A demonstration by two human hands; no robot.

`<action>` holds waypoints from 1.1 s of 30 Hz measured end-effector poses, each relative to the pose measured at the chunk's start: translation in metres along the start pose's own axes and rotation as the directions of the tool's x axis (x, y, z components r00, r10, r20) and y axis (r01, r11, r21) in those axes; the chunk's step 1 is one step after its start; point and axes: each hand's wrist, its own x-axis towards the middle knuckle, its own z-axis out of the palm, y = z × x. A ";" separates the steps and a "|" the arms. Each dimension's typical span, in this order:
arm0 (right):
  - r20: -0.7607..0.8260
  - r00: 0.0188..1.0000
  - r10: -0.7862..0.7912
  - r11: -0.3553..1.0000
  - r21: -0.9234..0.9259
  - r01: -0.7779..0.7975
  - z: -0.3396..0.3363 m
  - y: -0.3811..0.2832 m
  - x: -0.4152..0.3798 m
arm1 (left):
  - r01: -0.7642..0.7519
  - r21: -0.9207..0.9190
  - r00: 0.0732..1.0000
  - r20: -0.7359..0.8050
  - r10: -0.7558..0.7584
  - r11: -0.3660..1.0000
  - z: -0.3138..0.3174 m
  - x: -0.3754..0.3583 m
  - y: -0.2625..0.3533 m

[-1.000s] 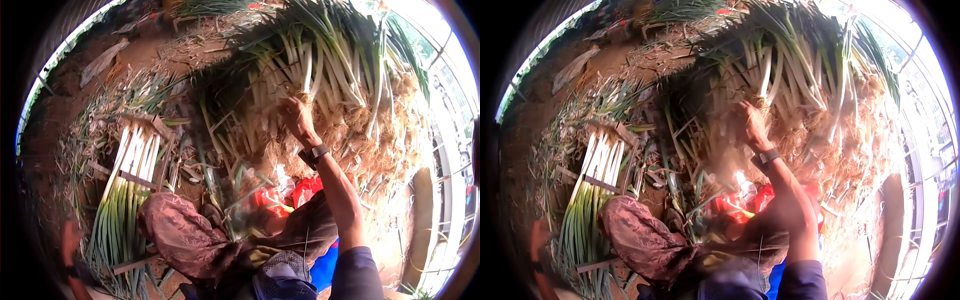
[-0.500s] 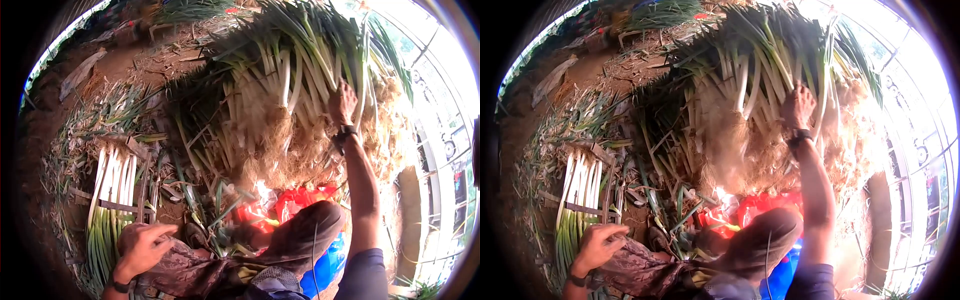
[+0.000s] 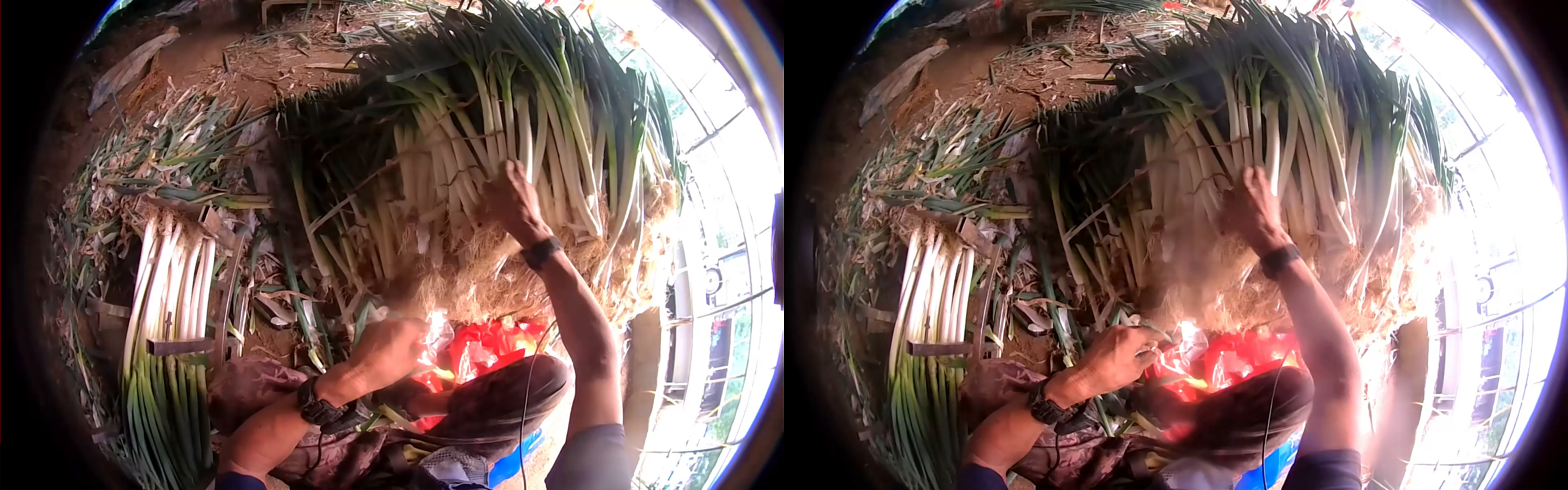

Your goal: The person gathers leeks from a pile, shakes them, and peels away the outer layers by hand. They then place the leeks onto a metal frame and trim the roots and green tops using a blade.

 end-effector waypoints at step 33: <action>-0.218 0.936 -0.276 0.576 0.742 0.343 -0.106 0.008 -0.066 | -0.068 -0.142 0.992 -0.117 0.052 0.988 -0.002 -0.022 -0.021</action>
